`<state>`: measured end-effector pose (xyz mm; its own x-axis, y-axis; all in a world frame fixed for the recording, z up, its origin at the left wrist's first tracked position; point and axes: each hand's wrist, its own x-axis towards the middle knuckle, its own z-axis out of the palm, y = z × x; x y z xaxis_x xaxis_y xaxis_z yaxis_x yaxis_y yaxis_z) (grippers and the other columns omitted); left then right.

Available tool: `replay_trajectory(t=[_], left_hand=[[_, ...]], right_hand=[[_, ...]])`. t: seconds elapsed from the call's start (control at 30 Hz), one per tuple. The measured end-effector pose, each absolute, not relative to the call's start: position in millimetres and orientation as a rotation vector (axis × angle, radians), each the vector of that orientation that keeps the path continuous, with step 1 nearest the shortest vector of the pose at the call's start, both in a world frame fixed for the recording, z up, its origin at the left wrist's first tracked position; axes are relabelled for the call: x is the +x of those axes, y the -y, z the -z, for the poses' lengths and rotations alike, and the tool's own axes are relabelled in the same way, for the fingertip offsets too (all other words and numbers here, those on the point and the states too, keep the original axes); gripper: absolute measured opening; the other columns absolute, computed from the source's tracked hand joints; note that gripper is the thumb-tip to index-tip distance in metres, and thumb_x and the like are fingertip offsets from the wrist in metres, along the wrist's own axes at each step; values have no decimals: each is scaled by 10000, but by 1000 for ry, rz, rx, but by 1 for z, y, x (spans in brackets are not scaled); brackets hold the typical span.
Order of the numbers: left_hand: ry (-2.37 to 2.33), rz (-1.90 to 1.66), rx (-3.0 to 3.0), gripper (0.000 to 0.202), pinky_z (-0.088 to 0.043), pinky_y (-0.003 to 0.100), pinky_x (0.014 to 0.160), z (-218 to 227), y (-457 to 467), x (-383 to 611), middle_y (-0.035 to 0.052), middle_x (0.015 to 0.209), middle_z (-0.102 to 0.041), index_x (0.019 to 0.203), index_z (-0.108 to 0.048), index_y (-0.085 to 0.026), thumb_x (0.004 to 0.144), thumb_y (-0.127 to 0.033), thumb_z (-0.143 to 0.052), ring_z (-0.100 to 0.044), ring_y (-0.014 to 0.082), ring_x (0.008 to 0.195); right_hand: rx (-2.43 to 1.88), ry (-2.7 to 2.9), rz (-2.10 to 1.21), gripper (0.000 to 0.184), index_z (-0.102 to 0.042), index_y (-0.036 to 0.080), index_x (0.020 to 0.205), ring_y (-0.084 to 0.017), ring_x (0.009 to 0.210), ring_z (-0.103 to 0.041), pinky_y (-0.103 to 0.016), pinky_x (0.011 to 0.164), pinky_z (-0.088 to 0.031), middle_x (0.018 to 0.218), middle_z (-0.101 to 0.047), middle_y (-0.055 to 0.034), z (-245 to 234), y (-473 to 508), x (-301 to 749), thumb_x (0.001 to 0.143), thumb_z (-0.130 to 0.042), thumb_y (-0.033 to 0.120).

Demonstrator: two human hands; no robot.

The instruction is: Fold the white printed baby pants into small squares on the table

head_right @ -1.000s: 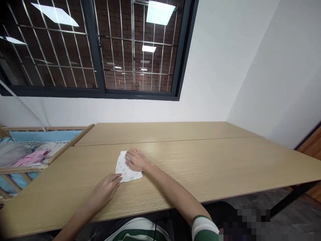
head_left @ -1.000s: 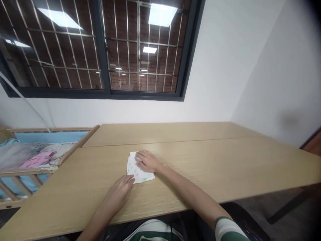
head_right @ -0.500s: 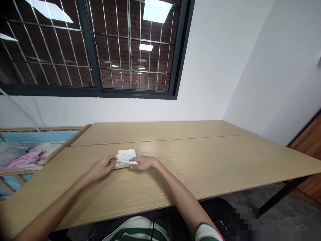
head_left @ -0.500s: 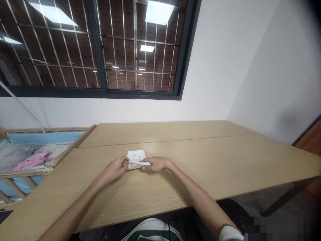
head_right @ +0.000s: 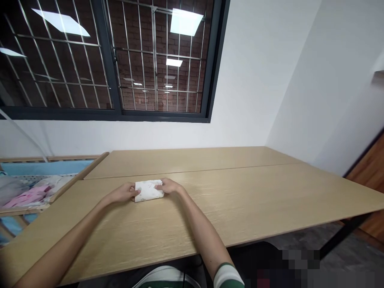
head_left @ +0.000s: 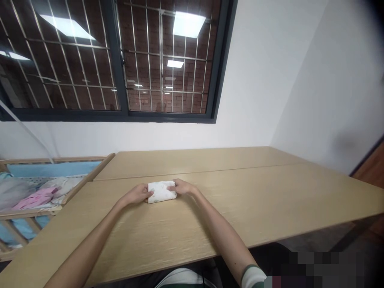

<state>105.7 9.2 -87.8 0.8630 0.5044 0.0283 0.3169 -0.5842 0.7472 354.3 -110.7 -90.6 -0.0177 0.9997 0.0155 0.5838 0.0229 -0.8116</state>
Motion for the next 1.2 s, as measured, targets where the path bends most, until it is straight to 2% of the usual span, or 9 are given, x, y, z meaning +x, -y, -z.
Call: replay_trajectory(t=[0.07,0.2,0.3,0.4,0.5,0.6,0.77,0.97,1.2], left_hand=[[-638,-314,2284,380,-368,257,568,93,-16,114,7,637,-626,706,-570,-189,811,-553,-533,-563,178,598],[-830,-393,2380,291,-321,263,551,108,-19,123,14,643,-630,682,-541,-205,788,-475,-558,-556,180,595],[-955,-437,2431,230,-333,271,567,117,-16,123,25,674,-657,712,-560,-210,782,-426,-598,-581,191,613],[-1036,-491,2468,217,-401,291,615,120,-11,121,54,734,-687,807,-604,-202,795,-418,-618,-628,224,670],[-1115,-656,2502,416,-480,378,818,118,-2,122,173,1060,-699,1119,-596,-136,830,-434,-606,-653,320,993],[-1078,-860,2543,640,-395,450,1071,120,14,131,237,1406,-523,1417,-393,-87,935,-500,-471,-473,339,1335],[-746,-779,2713,817,-220,465,1228,144,32,152,233,1613,-266,1545,-215,-40,984,-634,-237,-223,302,1516],[-764,-598,2732,870,-143,448,1252,166,25,154,205,1634,-204,1568,-186,-35,977,-671,-142,-129,273,1539],[-817,-542,2720,921,-156,473,1241,170,20,147,240,1633,-125,1561,-163,6,967,-698,-141,-74,314,1538]], right_hand=[[-1673,1531,-721,246,-662,140,974,-162,737,-590,-248,625,-453,873,-693,-45,101,105,353,835,-677,342],[-1776,1295,-438,357,-592,172,1056,-159,743,-579,-255,635,-451,868,-654,-26,123,101,350,784,-733,354],[-1808,1253,-373,395,-572,176,1072,-170,782,-587,-278,688,-475,883,-633,-25,131,101,348,769,-744,362],[-1814,1258,-239,426,-554,152,1150,-201,891,-608,-330,798,-505,1024,-631,-81,128,105,343,810,-696,365],[-1772,1364,69,403,-539,144,1253,-246,1113,-573,-391,984,-457,1215,-593,-144,118,112,329,903,-571,342],[-1714,1620,256,418,-524,152,1345,-258,1251,-507,-409,1092,-375,1322,-573,-154,111,118,310,971,-458,326],[-1769,2036,174,542,-403,128,1505,-257,1426,-369,-432,1185,-251,1539,-429,-170,120,117,294,1027,-354,378],[-1869,2119,36,597,-350,108,1547,-239,1508,-254,-425,1233,-146,1608,-330,-150,128,113,302,1047,-258,422],[-1906,2017,-105,668,-320,92,1562,-259,1530,-197,-454,1242,-111,1622,-267,-173,122,122,309,1019,-343,480]])
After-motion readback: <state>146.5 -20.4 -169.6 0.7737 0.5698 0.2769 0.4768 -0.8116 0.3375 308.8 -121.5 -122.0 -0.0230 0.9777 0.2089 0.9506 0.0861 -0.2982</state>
